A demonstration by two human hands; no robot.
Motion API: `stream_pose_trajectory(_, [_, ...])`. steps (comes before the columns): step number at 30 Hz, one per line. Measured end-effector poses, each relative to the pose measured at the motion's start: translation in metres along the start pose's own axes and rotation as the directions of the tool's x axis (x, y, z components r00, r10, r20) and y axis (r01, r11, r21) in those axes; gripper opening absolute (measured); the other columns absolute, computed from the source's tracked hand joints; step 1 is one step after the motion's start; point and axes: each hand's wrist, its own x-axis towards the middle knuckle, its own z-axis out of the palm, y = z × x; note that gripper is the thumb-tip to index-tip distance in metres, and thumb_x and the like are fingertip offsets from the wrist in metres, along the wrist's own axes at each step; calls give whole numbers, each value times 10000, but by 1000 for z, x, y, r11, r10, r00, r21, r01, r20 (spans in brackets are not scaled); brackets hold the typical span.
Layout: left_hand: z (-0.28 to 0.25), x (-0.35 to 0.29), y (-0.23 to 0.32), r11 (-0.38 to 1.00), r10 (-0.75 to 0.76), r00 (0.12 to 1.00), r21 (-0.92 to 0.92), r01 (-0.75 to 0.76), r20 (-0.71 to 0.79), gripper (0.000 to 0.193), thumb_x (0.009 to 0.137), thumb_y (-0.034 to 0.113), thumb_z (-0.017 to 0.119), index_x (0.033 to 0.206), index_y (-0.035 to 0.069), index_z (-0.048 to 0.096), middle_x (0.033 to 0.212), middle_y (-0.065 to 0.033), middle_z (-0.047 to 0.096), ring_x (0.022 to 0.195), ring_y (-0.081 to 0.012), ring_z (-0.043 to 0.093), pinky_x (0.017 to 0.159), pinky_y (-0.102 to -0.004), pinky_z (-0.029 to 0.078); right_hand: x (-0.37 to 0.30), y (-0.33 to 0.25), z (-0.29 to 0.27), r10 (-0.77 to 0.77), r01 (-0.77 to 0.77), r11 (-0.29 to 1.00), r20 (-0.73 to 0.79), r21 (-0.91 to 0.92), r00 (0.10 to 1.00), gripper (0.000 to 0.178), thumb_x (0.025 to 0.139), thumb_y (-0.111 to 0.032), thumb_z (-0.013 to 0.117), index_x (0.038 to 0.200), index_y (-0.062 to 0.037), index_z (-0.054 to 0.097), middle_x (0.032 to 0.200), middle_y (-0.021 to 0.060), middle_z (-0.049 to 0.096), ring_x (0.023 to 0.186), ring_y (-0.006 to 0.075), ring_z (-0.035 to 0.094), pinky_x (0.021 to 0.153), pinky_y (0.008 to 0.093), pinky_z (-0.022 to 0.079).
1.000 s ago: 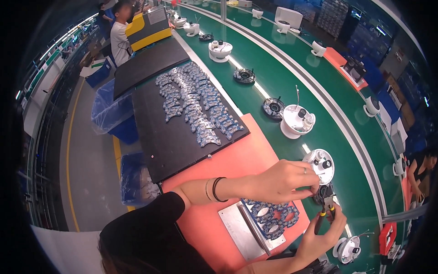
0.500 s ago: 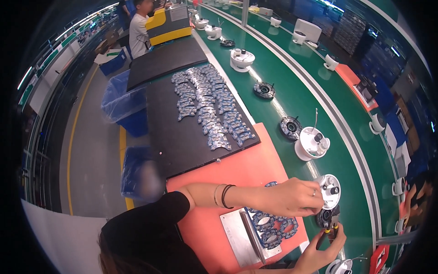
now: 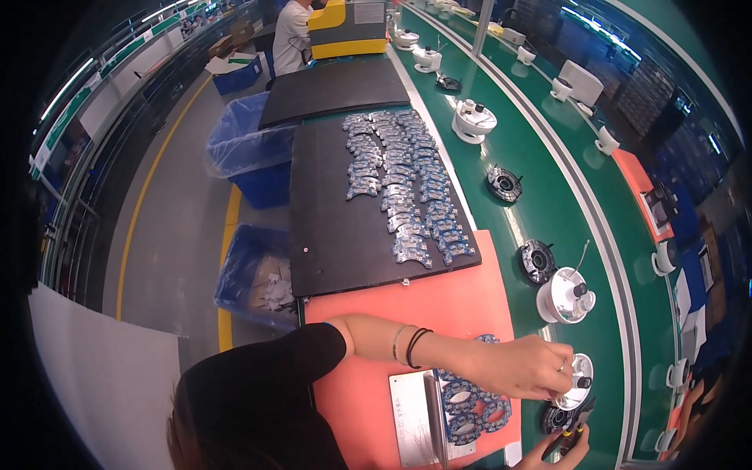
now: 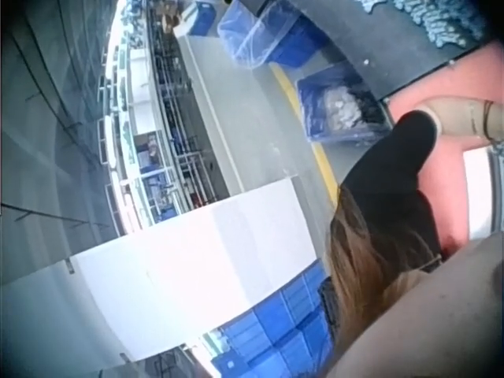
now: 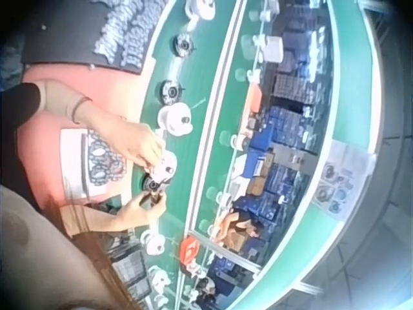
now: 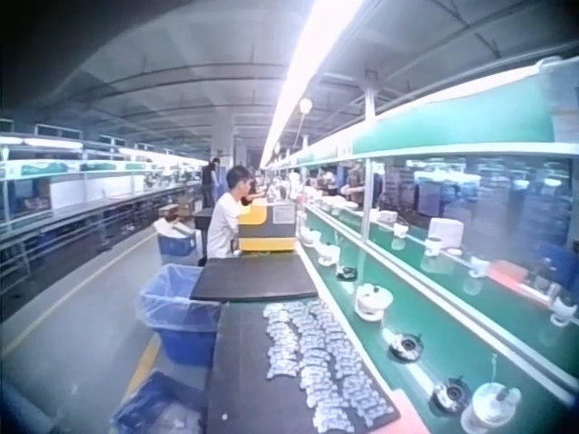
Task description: Assembling electronic light fixture components on a factory assembly line using pliers.
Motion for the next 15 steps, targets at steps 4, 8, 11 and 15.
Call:
stream_pose_trajectory(4, [-2,0,0,999,3,999,32,-4,54,112,784,73,720,806,66,610,846,-11,635,944,-226,576,626,-370,502,0,4,-1,28,-28,999,-1,23,1000,356,801,-24,707,1145,39,640,1037,196,660,908,314,658,825,382,539])
stream_pose_trajectory(8, [0,0,1,1000,9,1000,3,-9,15,94,783,69,720,816,52,634,839,-26,636,945,-223,583,627,-369,503,1,7,-3,-6,6,1000,-2,-16,1000,357,804,-36,712,1145,37,640,1035,192,657,902,307,658,821,380,541])
stream_pose_trajectory(11, [4,0,-3,1000,13,999,9,-13,-33,89,761,68,713,805,57,637,828,-32,639,931,-234,578,647,-373,502,0,7,-2,32,-32,999,-5,23,999,344,814,-52,714,1138,36,641,1037,192,657,899,301,659,810,378,541])
stream_pose_trajectory(15, [3,0,-5,999,32,997,29,-30,-63,89,744,66,706,795,66,633,827,-42,641,924,-248,573,660,-384,498,0,8,1,54,-53,996,-12,70,998,334,823,-69,717,1132,34,644,1034,190,660,895,298,659,800,375,541])
